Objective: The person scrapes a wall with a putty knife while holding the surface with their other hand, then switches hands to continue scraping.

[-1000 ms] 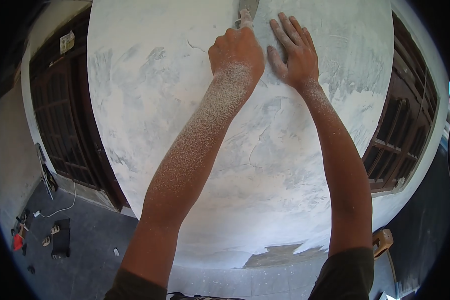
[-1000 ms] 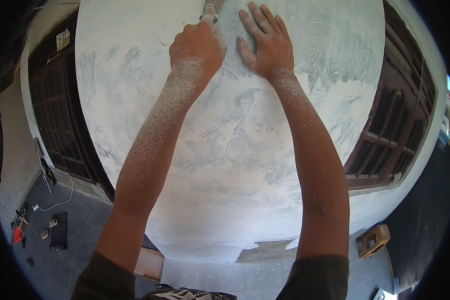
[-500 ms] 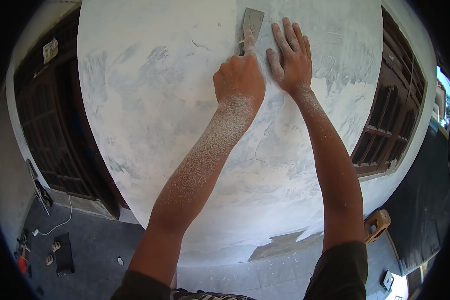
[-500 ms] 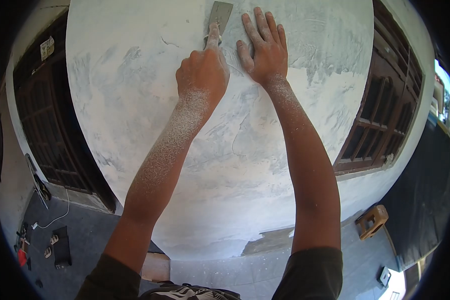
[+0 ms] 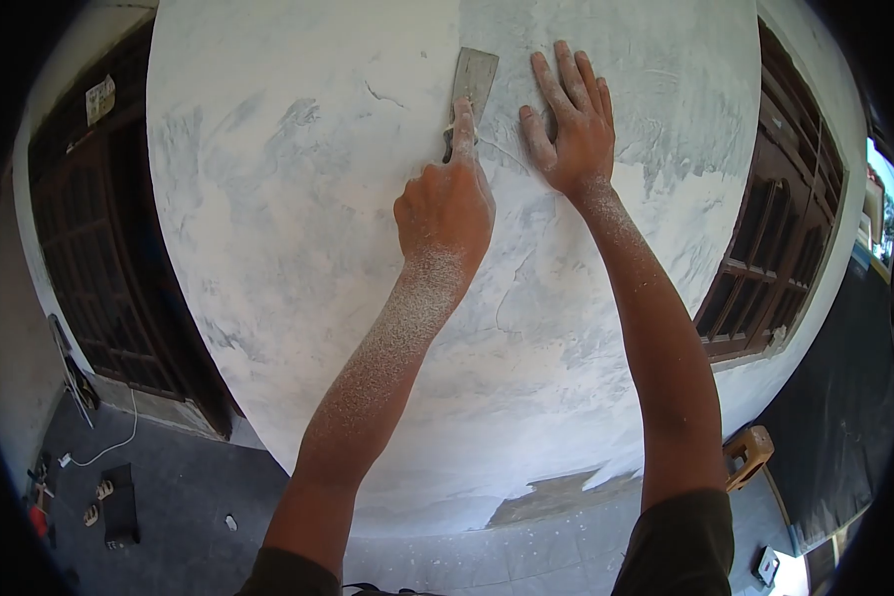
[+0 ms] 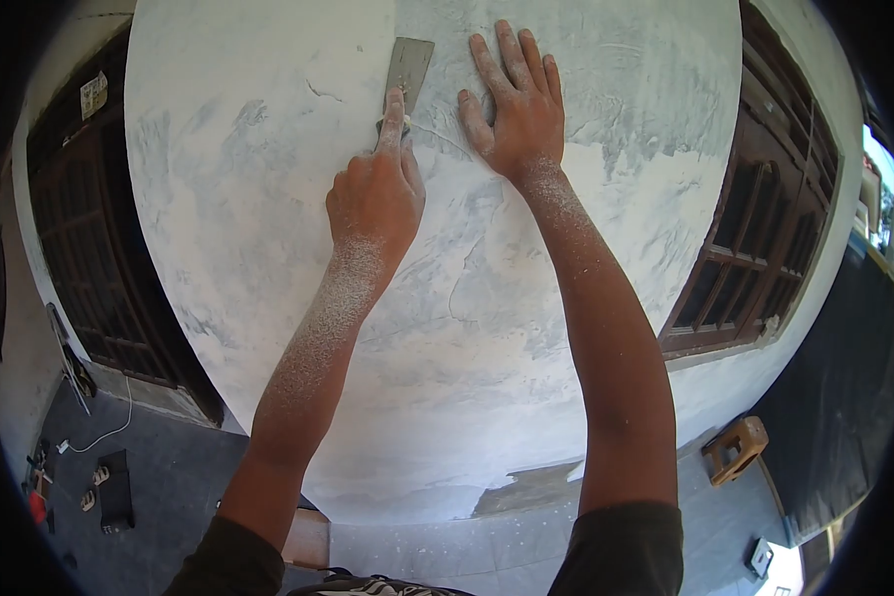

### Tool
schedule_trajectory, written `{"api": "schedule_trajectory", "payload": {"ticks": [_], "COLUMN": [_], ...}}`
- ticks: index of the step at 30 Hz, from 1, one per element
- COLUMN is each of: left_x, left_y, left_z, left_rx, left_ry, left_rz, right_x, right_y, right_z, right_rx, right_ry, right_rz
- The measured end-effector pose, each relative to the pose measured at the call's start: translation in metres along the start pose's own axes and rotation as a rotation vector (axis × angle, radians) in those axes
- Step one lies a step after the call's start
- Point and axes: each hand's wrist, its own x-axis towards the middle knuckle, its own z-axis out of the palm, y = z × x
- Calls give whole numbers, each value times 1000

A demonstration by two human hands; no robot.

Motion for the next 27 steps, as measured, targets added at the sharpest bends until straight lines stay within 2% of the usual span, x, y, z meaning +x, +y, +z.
{"api": "schedule_trajectory", "payload": {"ticks": [3, 5, 12, 14, 15, 17, 18, 21, 22, 24, 25, 27], "left_x": [24, 41, 14, 14, 16, 21, 21, 20, 23, 26, 28, 29], "left_y": [4, 7, 6, 11, 11, 8, 8, 5, 3, -3, -8, -15], "left_z": [-6, -8, -5, -6, -5, -3, -9, -18, -16, -17, -19, -21], "left_rx": [24, -4, -4, 8, 2, -64, -70, -109, -147, -202, -193, -195], "left_ry": [55, 186, 28, 52, 50, 36, 28, -123, -121, -134, -170, -218], "left_rz": [23, 63, 16, 30, 33, 72, 74, 110, 98, 91, 137, 199], "right_x": [0, 0, -2, -3, 1, 12, 16, 22, 24, 28, 30, 26], "right_y": [-1, 0, -5, -17, -33, -73, -83, -103, -108, -118, -123, -129], "right_z": [0, 1, -2, -1, -10, -37, -41, -52, -56, -64, -66, -63], "right_rx": [-6, -7, 33, 189, 183, 666, 658, 957, 938, 1099, 1099, 1115], "right_ry": [-19, -1, 17, 180, 178, 16, 12, -195, -195, -200, -240, -215], "right_rz": [5, 3, 3, 45, 45, 439, 445, 899, 915, 1140, 1187, 1177]}}
